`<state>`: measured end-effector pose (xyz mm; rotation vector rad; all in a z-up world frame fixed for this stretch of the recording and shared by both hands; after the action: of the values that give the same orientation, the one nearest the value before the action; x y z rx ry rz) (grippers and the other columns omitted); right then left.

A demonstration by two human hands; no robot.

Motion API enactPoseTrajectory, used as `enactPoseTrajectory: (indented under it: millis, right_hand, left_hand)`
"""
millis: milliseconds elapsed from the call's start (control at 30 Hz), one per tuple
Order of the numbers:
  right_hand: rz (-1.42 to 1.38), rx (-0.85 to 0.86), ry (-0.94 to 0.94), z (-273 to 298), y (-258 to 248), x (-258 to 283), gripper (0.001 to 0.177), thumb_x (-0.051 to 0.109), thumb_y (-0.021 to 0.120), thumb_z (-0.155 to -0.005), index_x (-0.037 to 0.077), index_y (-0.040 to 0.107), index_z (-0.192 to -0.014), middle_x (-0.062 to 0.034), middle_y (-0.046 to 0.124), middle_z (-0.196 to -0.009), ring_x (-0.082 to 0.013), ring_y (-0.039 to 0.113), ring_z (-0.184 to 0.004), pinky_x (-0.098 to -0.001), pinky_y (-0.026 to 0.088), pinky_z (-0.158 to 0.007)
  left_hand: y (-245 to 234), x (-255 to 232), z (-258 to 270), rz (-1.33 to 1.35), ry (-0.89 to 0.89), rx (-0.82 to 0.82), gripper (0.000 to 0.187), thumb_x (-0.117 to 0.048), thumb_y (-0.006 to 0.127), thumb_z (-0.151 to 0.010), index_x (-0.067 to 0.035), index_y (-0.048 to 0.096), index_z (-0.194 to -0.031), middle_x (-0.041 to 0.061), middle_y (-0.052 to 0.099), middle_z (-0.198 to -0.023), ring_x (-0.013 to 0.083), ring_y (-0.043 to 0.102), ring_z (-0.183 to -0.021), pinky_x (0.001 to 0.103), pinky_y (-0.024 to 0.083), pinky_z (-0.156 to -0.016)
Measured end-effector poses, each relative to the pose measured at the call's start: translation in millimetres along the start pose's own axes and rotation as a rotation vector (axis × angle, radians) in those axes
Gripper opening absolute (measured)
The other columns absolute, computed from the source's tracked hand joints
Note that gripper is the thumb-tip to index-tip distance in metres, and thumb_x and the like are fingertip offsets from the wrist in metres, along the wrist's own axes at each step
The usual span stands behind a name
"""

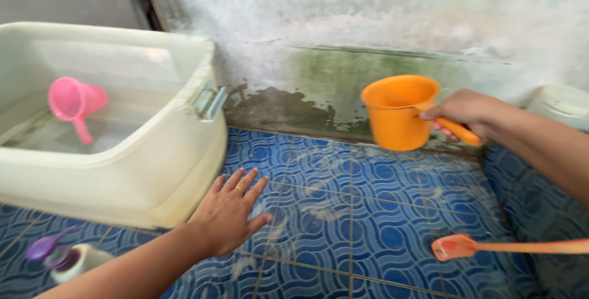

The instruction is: The person moves a laundry basin and a stool, then uses a brush and liquid cleaner to scrub a tiled floor area next to a water tub. They repeatedly apply cleaner and water, scrubbing the same section of floor.

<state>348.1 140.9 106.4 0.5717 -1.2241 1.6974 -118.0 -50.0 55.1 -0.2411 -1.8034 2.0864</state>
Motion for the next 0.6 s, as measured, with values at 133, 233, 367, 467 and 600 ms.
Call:
enactPoseTrajectory:
  millis: [133, 233, 367, 467, 600]
  right_hand:
    - [0.347, 0.179, -0.051, -20.8, 79.8, 63.8, 0.038, 0.023, 0.075, -0.092, -0.002, 0.058, -0.070, -0.0089, 0.052, -0.058, -0.0205, 0.046, -0.045, -0.0370, 0.038, -0.041]
    - [0.572, 0.196, -0.109, -20.4, 133.1, 95.2, 0.033, 0.022, 0.076, -0.091, 0.000, 0.062, -0.072, -0.0072, 0.056, -0.060, -0.0183, 0.048, -0.047, -0.0359, 0.040, -0.043]
    - [0.733, 0.193, -0.216, -7.9, 163.7, 113.6, 0.031, 0.022, 0.078, -0.090, -0.004, 0.066, -0.076, -0.0095, 0.061, -0.062, -0.0197, 0.051, -0.047, -0.0382, 0.042, -0.044]
    - [0.848, 0.126, -0.251, -1.4, 171.8, 123.8, 0.031, 0.023, 0.079, -0.089, -0.005, 0.069, -0.077, -0.0111, 0.065, -0.064, -0.0216, 0.056, -0.050, -0.0398, 0.046, -0.047]
    - [1.100, 0.003, -0.305, 6.2, 159.2, 125.8, 0.040, 0.031, 0.078, -0.089, -0.005, 0.071, -0.073, -0.0147, 0.071, -0.066, -0.0257, 0.068, -0.055, -0.0402, 0.055, -0.053]
  left_hand:
    - [5.0, 17.7, 12.3, 0.027, -0.070, 0.003, 0.078, -0.060, 0.037, -0.100, -0.012, 0.019, -0.158, 0.014, 0.019, -0.165, 0.0372, 0.014, -0.152, 0.054, 0.015, -0.120]
    - [7.7, 27.3, 20.0, 0.038, -0.095, 0.032, 0.079, -0.060, 0.038, -0.101, -0.010, 0.019, -0.159, 0.016, 0.018, -0.166, 0.0377, 0.014, -0.152, 0.054, 0.015, -0.120]
    - [10.4, 35.1, 27.4, 0.050, -0.122, 0.043, 0.080, -0.060, 0.039, -0.100, -0.010, 0.020, -0.159, 0.016, 0.019, -0.165, 0.0373, 0.014, -0.153, 0.054, 0.015, -0.121]
    - [11.2, 38.8, 30.4, 0.043, -0.131, 0.059, 0.081, -0.060, 0.039, -0.100, -0.010, 0.019, -0.160, 0.016, 0.019, -0.166, 0.0370, 0.014, -0.153, 0.054, 0.015, -0.121]
    - [13.2, 39.5, 29.6, 0.050, -0.125, 0.075, 0.081, -0.060, 0.039, -0.100, -0.010, 0.018, -0.160, 0.017, 0.017, -0.166, 0.0375, 0.012, -0.153, 0.054, 0.014, -0.121]
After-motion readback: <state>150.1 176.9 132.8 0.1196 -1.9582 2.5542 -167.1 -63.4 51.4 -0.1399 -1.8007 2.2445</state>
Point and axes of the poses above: each hand's wrist, its own z-axis away from the middle knuckle, its own y-axis out of the palm, x = y × z, the point moved 1 cm from there along -z, towards the middle knuckle
